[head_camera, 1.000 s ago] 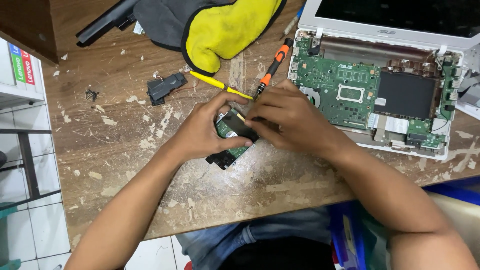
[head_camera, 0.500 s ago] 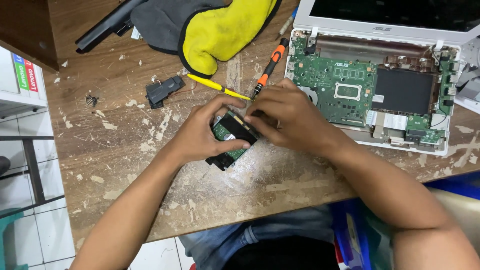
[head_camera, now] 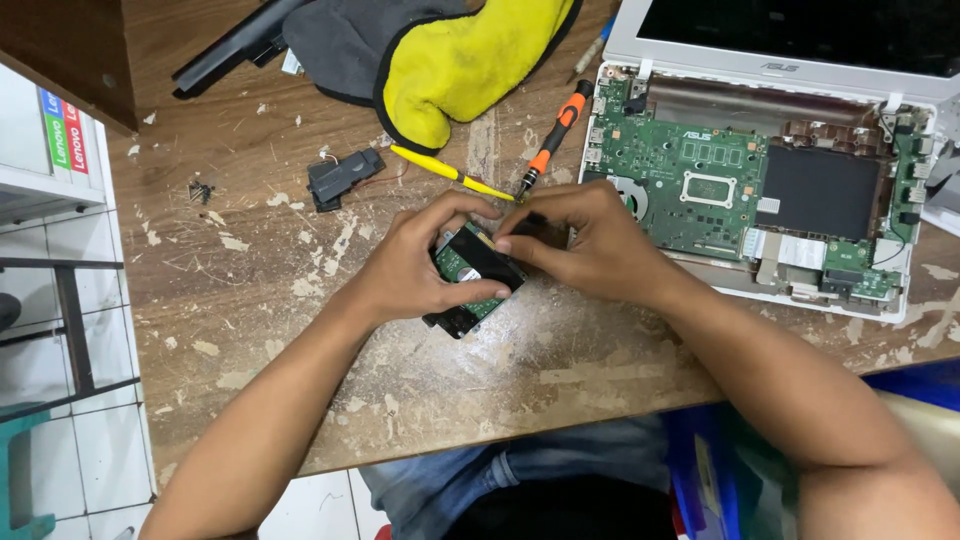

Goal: Connecting or disconnecting a hard drive from a laptop's internal connector during a repair process.

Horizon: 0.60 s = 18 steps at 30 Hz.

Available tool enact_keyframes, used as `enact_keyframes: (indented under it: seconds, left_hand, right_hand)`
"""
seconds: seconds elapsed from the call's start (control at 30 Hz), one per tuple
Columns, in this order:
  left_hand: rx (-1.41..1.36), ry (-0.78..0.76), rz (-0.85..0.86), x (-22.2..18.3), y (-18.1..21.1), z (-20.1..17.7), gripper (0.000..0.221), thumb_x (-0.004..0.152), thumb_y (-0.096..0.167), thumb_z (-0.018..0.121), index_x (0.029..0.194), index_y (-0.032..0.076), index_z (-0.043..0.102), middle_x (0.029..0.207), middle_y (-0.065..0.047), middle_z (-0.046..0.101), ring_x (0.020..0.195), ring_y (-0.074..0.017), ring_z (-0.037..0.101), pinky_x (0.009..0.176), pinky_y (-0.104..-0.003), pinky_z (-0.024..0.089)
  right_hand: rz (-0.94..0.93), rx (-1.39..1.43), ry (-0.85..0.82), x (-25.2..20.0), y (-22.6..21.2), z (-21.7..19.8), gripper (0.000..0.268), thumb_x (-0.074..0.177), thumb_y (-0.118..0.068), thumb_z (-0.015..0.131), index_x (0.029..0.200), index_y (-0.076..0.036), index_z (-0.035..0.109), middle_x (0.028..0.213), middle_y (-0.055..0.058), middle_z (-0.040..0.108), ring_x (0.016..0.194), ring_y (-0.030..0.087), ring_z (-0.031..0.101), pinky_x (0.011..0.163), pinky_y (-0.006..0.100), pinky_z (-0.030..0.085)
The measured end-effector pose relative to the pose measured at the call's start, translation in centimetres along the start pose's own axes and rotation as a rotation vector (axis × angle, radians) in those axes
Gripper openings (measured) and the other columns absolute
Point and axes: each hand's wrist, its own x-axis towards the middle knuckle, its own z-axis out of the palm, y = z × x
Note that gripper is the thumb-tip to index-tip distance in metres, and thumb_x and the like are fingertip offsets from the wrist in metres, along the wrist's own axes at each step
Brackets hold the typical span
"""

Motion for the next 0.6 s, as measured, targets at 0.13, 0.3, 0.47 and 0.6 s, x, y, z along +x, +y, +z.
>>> enact_keyframes:
  seconds: [0.13, 0.3, 0.47, 0.6]
  left_hand:
    - [0.012, 0.022, 0.024, -0.1, -0.3, 0.1, 0.061, 0.07, 0.01, 0.094, 0.12, 0.004, 0.06, 0.075, -0.011, 0.072, 0.071, -0.0197, 0.069, 0.069, -0.034, 0.058]
    - [0.028, 0.036, 0.042, -0.1, -0.5, 0.1, 0.062, 0.07, 0.01, 0.094, 0.122, 0.004, 0.06, 0.075, -0.009, 0.071, 0.071, -0.0186, 0.068, 0.07, -0.032, 0.057]
    - [0.03, 0.036, 0.042, -0.2, -0.4, 0.2, 0.064, 0.071, 0.011, 0.094, 0.124, 0.005, 0.059, 0.075, -0.008, 0.072, 0.07, -0.0165, 0.067, 0.072, -0.03, 0.056]
    - [0.011, 0.042, 0.03, -0.3, -0.3, 0.3, 0.064, 0.072, 0.012, 0.094, 0.126, 0.007, 0.058, 0.076, -0.006, 0.073, 0.07, -0.0142, 0.068, 0.074, -0.028, 0.055]
  right_hand:
    - [-0.015, -0.01, 0.028, -0.5, 0.9, 0.3, 0.01, 0.089, -0.001, 0.078, 0.098, -0.006, 0.081, 0.075, 0.013, 0.072, 0.064, 0.019, 0.062, 0.063, 0.033, 0.047]
    - [-0.022, -0.002, 0.078, -0.7, 1.7, 0.7, 0.011, 0.091, -0.002, 0.078, 0.101, -0.006, 0.081, 0.081, 0.012, 0.074, 0.07, 0.019, 0.067, 0.068, 0.034, 0.051]
    - [0.011, 0.02, 0.062, -0.5, 1.4, 0.4, 0.007, 0.093, -0.003, 0.077, 0.098, -0.006, 0.08, 0.08, 0.011, 0.074, 0.069, 0.016, 0.063, 0.066, 0.033, 0.05]
    - [0.019, -0.018, 0.015, -0.3, 0.8, 0.0, 0.006, 0.092, -0.004, 0.077, 0.097, -0.006, 0.08, 0.08, 0.012, 0.073, 0.068, 0.017, 0.062, 0.066, 0.033, 0.05]
